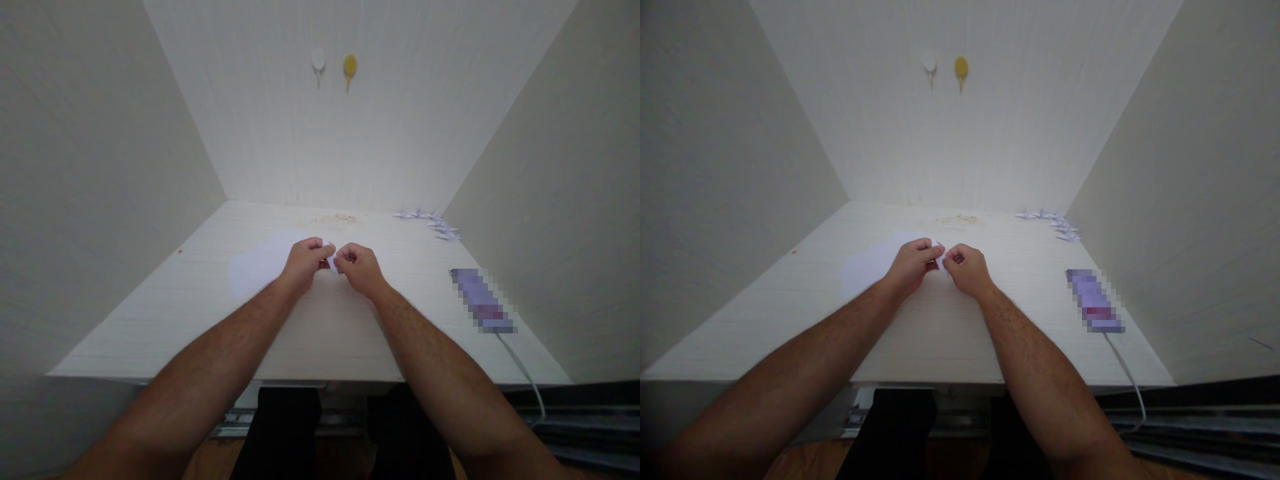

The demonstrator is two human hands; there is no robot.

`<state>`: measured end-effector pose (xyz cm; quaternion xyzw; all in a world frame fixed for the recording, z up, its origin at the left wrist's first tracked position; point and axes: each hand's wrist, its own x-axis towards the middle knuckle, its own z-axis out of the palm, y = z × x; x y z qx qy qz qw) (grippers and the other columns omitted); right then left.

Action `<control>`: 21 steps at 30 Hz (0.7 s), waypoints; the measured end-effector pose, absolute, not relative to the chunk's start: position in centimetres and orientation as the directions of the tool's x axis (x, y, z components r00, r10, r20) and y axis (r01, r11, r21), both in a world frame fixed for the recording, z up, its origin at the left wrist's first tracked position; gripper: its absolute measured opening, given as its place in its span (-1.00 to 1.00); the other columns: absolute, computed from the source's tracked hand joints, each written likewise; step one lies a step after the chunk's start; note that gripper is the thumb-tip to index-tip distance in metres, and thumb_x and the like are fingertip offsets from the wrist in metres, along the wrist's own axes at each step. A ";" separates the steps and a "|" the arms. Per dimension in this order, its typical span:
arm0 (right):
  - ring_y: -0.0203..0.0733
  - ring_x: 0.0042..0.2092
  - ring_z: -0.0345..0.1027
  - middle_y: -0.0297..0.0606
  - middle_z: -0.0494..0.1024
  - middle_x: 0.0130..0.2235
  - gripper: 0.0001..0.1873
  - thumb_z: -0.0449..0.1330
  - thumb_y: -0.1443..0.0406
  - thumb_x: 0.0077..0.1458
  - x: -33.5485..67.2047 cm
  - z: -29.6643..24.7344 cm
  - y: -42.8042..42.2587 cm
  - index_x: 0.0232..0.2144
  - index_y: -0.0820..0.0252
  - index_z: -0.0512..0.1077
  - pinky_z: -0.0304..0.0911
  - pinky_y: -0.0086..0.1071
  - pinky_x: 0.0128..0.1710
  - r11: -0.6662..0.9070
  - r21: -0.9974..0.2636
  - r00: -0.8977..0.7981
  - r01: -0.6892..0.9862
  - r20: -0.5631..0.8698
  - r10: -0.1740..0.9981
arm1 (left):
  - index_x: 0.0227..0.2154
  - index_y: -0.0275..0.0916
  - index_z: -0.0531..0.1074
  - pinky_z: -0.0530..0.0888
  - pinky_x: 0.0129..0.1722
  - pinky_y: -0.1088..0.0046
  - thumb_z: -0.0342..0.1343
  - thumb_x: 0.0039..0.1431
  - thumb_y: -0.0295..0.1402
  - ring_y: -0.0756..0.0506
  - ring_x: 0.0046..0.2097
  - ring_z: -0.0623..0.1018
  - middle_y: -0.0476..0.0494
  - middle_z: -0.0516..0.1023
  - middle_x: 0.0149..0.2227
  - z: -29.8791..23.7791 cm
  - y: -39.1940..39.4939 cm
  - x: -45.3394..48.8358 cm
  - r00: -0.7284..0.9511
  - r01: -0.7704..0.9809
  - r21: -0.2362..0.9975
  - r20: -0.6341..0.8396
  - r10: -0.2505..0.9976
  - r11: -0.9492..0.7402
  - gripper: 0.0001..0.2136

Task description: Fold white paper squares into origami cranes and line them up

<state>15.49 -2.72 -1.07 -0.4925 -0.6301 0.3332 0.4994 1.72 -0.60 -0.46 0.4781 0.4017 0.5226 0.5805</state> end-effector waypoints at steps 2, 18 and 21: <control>-0.32 -0.52 0.26 -0.39 0.44 -0.56 -0.89 0.19 0.25 -0.06 15.5 -1.0 -2.8 -0.52 0.18 0.39 0.16 -0.43 -0.50 0.290 -0.906 -0.019 0.307 0.298 0.954 | -0.62 -0.28 0.36 0.37 -0.49 0.51 0.30 -0.19 -0.31 0.06 -0.53 0.40 0.01 0.40 -0.59 -0.4 -0.6 1.7 0.073 -0.189 0.980 0.073 0.995 -0.058 -0.78; -0.31 -0.52 0.25 -0.34 0.45 -0.58 -0.75 0.20 0.16 0.01 15.8 -1.1 -2.6 -0.58 0.19 0.40 0.15 -0.43 -0.49 0.311 -0.888 0.052 0.339 0.348 0.936 | -0.64 -0.28 0.36 0.24 -0.54 0.52 0.31 -0.18 -0.33 0.07 -0.58 0.32 0.05 0.36 -0.68 0.2 -0.9 1.6 0.084 -0.062 0.988 0.143 0.986 -0.138 -0.78; -0.32 -0.54 0.23 -0.34 0.45 -0.59 -0.76 0.21 0.18 -0.02 15.9 -0.9 -2.5 -0.60 0.19 0.39 0.15 -0.42 -0.51 0.300 -0.897 0.062 0.326 0.337 0.939 | -0.61 -0.27 0.38 0.26 -0.54 0.52 0.29 -0.16 -0.30 0.06 -0.58 0.35 0.03 0.39 -0.64 0.1 -0.9 1.8 0.102 -0.064 0.989 0.140 0.985 -0.134 -0.79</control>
